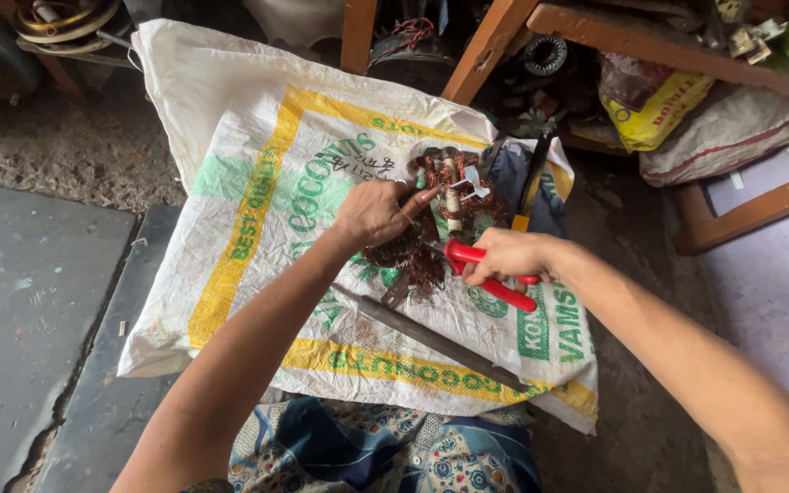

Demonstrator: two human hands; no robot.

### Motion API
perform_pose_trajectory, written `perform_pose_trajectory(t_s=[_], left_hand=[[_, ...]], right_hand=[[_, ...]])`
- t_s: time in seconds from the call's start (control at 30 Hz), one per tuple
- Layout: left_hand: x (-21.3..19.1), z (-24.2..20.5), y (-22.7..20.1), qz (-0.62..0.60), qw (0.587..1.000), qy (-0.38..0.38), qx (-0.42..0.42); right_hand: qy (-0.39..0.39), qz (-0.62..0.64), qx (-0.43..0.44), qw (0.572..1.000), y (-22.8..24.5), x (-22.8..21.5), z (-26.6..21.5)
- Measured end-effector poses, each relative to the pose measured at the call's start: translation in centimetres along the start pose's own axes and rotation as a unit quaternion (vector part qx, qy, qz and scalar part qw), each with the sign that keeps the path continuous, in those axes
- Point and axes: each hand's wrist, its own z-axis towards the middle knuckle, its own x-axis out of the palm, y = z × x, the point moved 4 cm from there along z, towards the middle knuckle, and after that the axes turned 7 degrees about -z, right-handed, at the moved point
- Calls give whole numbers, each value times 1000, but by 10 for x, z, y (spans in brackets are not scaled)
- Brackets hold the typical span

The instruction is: The person disassembles a small electric motor component using a pair of pliers and a flat metal bar to pry and cut away the copper wiring.

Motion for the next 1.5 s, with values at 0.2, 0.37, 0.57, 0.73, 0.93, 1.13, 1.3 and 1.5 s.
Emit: perform_pose_trajectory(t_s=[0.2,0.37,0.57,0.73,0.93,1.13,1.3,1.5], left_hand=[[2,-1,-8,32,999,23,-32],[-2,-5,-12,32,999,4,-42],[-4,-5,-12,11,1000,20,-17],[-17,-8,3,-25,998,9,56],[-17,5,-1,-33,999,-18,-21],[-18,-13,-7,-34,988,-85,-123],[-25,-18,-22,11,982,-154,-105],[-16,-10,-22,-4,985,-88,-149]], right_hand=[[60,191,16,980,-4,21,-4],[37,242,13,969,-32,25,4],[-29,30,-36,998,-42,48,18],[-270,-355,-135,885,-32,44,19],[-500,-425,-224,720,-32,33,5],[-542,-338,-109,762,-31,87,-2],[-500,-201,-81,838,-29,112,4],[-454,-111,-105,878,-36,107,12]])
